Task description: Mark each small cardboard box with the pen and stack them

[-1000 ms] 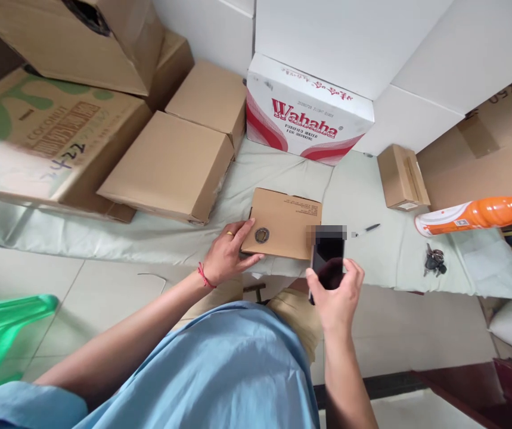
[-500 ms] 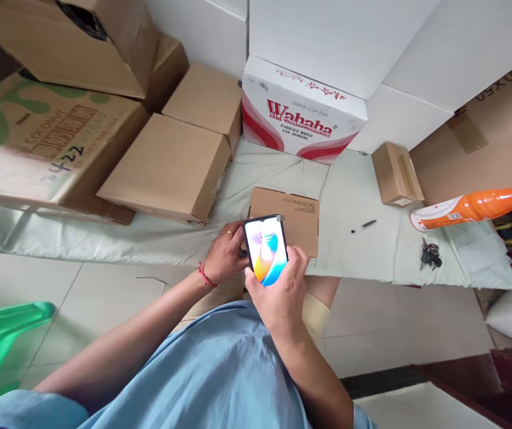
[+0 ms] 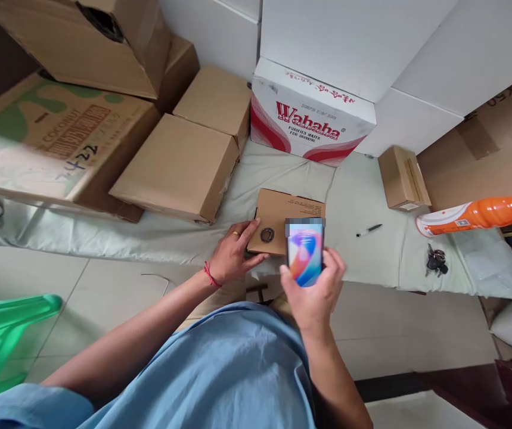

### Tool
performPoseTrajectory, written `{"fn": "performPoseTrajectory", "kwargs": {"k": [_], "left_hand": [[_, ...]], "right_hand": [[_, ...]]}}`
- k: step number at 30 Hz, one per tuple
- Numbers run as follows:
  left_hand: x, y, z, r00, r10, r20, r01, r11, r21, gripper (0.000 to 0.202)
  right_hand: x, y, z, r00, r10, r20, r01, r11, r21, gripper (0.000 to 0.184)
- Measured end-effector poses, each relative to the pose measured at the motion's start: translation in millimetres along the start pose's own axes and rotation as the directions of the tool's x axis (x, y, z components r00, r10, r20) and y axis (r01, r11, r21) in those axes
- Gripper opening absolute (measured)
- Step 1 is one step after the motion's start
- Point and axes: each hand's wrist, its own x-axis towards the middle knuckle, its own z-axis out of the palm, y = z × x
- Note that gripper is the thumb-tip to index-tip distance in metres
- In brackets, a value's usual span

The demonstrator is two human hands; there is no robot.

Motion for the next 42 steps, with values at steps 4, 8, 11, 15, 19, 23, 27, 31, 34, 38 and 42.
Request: {"fn": "performPoseTrajectory", "kwargs": {"k": [4, 8, 11, 15, 19, 23, 27, 31, 34, 38, 42], "left_hand": [[-0.9, 0.4, 0.4, 1.000, 0.000, 0.003, 0.000, 1.000, 0.026, 0.096], [-2.3, -1.4, 0.6, 1.000, -0.023, -0.001, 0.023, 1.000, 0.007, 0.101], [-4.3, -6.2, -2.5, 0.999, -0.029, 0.020, 0.031, 0.994, -0.100, 0.106], [-6.0, -12.3, -13.5, 0.995, 0.007, 0.101, 0.024, 0.951, -0.308, 0.096], [-0.2, -7.6, -24.4, 0.976, -0.162, 0.148, 0.213, 0.858, -0.467, 0.077], [18.2, 5.1, -22.2, 0.899, -0.422, 0.120, 0.427, 0.779, -0.458, 0.055], [40.4, 21.4, -14.7, 0.869, -0.482, 0.116, 0.480, 0.759, -0.441, 0.050], [45.6, 45.2, -22.8, 0.850, -0.509, 0.133, 0.501, 0.703, -0.505, 0.050], [38.4, 61.6, -39.1, 0.786, -0.576, 0.224, 0.534, 0.452, -0.714, 0.054], [25.0, 71.4, -68.2, 0.659, -0.633, 0.406, 0.566, 0.062, -0.822, 0.076], [-2.1, 75.0, -103.8, 0.648, -0.480, 0.591, 0.678, 0.009, -0.735, 0.060]], "right_hand": [[19.6, 67.8, -17.0, 0.969, 0.214, -0.123, -0.227, 0.969, -0.099, 0.078], [33.4, 118.9, -23.0, 0.877, 0.480, -0.015, -0.466, 0.845, -0.261, 0.075], [38.0, 133.3, -19.2, 0.788, 0.603, 0.125, -0.520, 0.759, -0.392, 0.078], [43.1, 132.8, -8.4, 0.749, 0.621, 0.231, -0.469, 0.744, -0.477, 0.085], [50.3, 127.0, -2.5, 0.829, 0.482, 0.283, -0.321, 0.825, -0.464, 0.076], [56.2, 112.5, 4.0, 0.926, 0.256, 0.277, -0.226, 0.965, -0.136, 0.066], [50.0, 88.0, 16.5, 0.894, 0.226, 0.387, -0.286, 0.952, 0.105, 0.068], [30.6, 70.0, 18.4, 0.908, 0.258, 0.329, -0.352, 0.896, 0.270, 0.067], [18.2, 63.1, 10.5, 0.909, 0.291, 0.298, -0.406, 0.784, 0.469, 0.070], [11.8, 51.9, -4.8, 0.898, 0.258, 0.356, -0.428, 0.695, 0.577, 0.067], [12.9, 33.5, -22.7, 0.896, 0.120, 0.428, -0.387, 0.687, 0.615, 0.060]]}}
